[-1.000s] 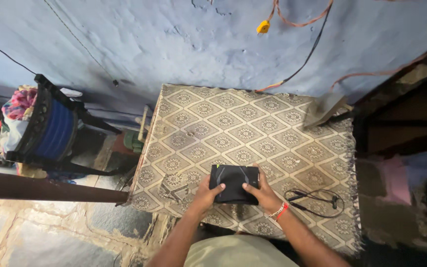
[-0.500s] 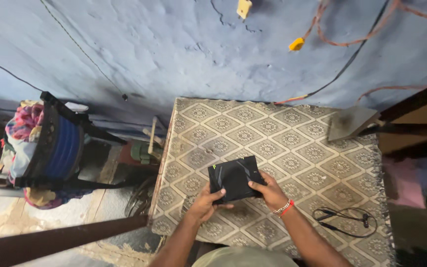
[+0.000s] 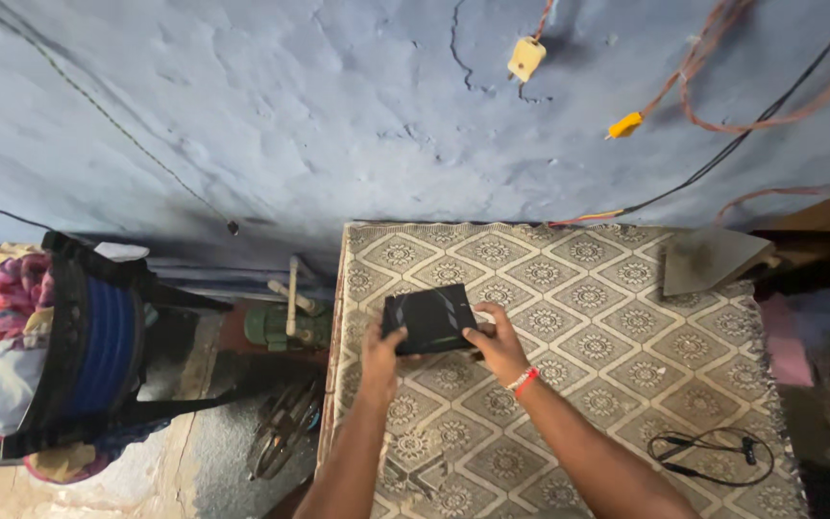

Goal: The person wipes a patterned table surface with a cloth, then picks up and arranges various items including a power adapter, a black pouch, a green box, and a folded cloth onto the table.

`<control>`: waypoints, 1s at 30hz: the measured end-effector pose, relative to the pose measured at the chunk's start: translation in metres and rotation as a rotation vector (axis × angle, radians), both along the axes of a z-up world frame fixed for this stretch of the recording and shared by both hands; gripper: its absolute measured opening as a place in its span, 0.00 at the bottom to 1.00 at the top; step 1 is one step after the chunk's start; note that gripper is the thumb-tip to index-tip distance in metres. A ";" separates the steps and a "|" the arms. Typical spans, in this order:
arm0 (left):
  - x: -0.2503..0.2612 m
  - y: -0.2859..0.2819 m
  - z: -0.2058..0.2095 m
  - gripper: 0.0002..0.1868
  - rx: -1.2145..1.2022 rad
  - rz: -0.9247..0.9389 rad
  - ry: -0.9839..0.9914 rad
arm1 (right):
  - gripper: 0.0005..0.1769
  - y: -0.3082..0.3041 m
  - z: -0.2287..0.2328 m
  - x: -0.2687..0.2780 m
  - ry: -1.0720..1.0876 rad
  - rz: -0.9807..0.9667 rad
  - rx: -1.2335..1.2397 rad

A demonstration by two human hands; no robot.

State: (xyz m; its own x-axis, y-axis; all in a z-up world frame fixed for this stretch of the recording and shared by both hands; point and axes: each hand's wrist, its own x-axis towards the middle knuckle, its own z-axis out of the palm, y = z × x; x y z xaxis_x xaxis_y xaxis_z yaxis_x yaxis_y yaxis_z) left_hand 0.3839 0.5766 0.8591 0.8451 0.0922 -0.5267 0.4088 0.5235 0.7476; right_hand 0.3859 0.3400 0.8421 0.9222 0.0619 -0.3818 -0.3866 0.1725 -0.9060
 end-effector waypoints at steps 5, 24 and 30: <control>0.075 0.025 -0.025 0.25 0.151 0.017 -0.015 | 0.15 0.032 -0.030 0.052 -0.014 0.062 -0.193; 0.176 0.074 -0.107 0.39 1.040 -0.218 -0.171 | 0.37 0.082 -0.135 0.152 0.060 0.060 0.085; 0.182 0.035 -0.056 0.41 1.627 -0.705 -0.409 | 0.34 0.080 -0.122 0.140 0.005 0.060 0.115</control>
State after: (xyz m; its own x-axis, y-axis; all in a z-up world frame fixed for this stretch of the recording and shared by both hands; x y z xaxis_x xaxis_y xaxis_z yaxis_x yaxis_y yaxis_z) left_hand 0.5663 0.6115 0.8027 0.9874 -0.1467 -0.0598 -0.1136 -0.9187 0.3782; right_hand 0.5256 0.4204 0.7206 0.9135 0.1607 -0.3738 -0.4042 0.2518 -0.8793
